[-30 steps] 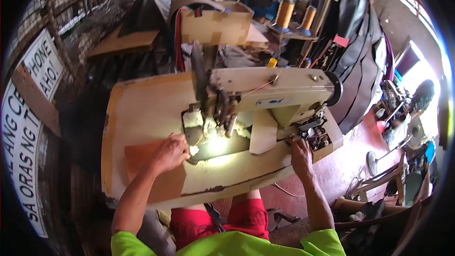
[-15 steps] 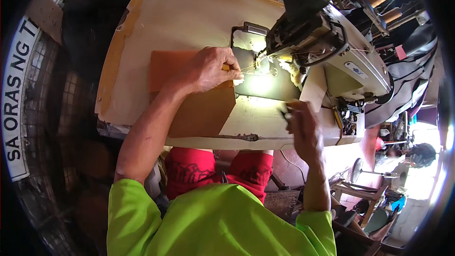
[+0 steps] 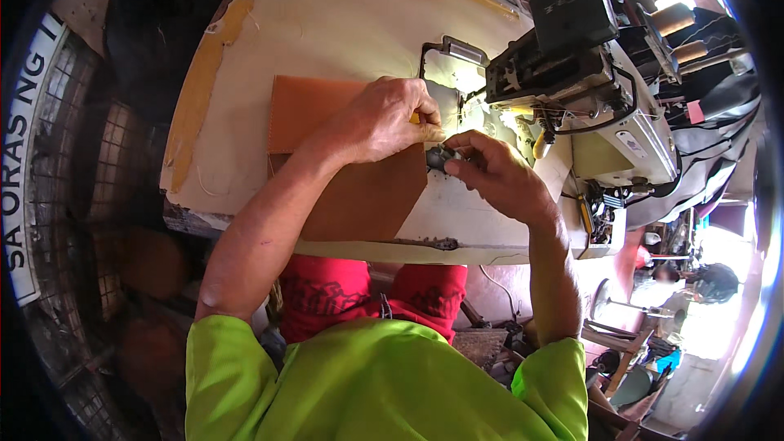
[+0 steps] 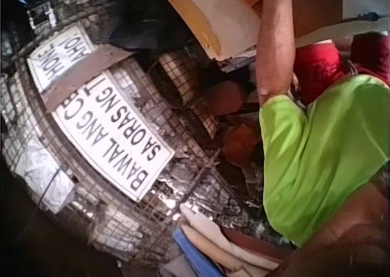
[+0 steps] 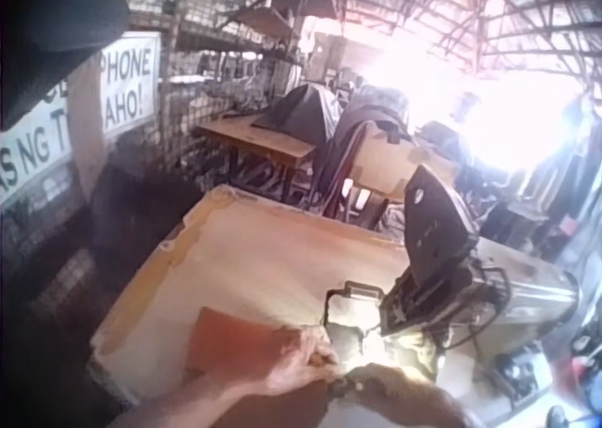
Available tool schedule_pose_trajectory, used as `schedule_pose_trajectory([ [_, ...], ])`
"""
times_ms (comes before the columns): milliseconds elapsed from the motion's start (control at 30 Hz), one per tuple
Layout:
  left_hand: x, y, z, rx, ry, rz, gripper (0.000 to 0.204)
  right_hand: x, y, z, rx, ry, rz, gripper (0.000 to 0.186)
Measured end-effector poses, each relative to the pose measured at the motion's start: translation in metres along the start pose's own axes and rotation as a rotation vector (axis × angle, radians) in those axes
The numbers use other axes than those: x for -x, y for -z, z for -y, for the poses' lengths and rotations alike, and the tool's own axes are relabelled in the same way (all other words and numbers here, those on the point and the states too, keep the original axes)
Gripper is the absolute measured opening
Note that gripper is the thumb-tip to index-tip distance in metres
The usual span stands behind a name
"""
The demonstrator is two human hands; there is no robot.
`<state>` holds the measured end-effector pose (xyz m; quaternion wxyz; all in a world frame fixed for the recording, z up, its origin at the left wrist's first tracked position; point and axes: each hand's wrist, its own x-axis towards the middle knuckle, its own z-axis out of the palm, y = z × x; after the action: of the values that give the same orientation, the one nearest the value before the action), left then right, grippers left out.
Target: The person sews leather pieces together using an industrial sewing machine.
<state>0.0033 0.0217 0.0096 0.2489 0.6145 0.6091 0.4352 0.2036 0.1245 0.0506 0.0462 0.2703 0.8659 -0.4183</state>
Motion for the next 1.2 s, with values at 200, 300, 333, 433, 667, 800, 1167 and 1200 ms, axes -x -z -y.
schedule_pose_trajectory([
  [200, 0.0, 0.0, -0.001, -0.033, -0.007, -0.004, 0.021, -0.016, -0.007, -0.006, -0.164, 0.042, 0.01, 0.028],
  [300, 0.001, -0.001, -0.001, -0.027, 0.005, -0.008, 0.019, -0.023, -0.012, 0.002, -0.098, 0.084, -0.001, 0.025],
  [333, 0.001, -0.002, -0.001, -0.024, 0.001, -0.015, 0.019, -0.023, -0.012, 0.006, -0.046, 0.078, -0.017, 0.024],
  [433, 0.002, -0.006, -0.001, -0.07, -0.037, -0.046, 0.018, -0.01, -0.01, 0.008, 0.079, 0.185, -0.1, 0.021],
  [667, -0.001, -0.016, -0.003, -0.118, -0.01, -0.107, 0.017, 0.05, -0.011, -0.027, -0.205, -0.121, -0.207, 0.027],
  [800, -0.003, -0.013, -0.011, -0.2, 0.038, -0.069, 0.017, 0.04, -0.02, -0.026, -0.019, 0.044, -0.255, 0.025],
  [1167, 0.001, -0.008, -0.01, -0.172, -0.03, -0.044, 0.01, -0.023, -0.032, -0.004, -0.027, 0.18, -0.261, 0.032],
  [1200, 0.001, -0.008, -0.01, -0.169, -0.063, -0.057, 0.01, -0.02, -0.031, -0.004, -0.029, 0.277, -0.268, 0.03],
])
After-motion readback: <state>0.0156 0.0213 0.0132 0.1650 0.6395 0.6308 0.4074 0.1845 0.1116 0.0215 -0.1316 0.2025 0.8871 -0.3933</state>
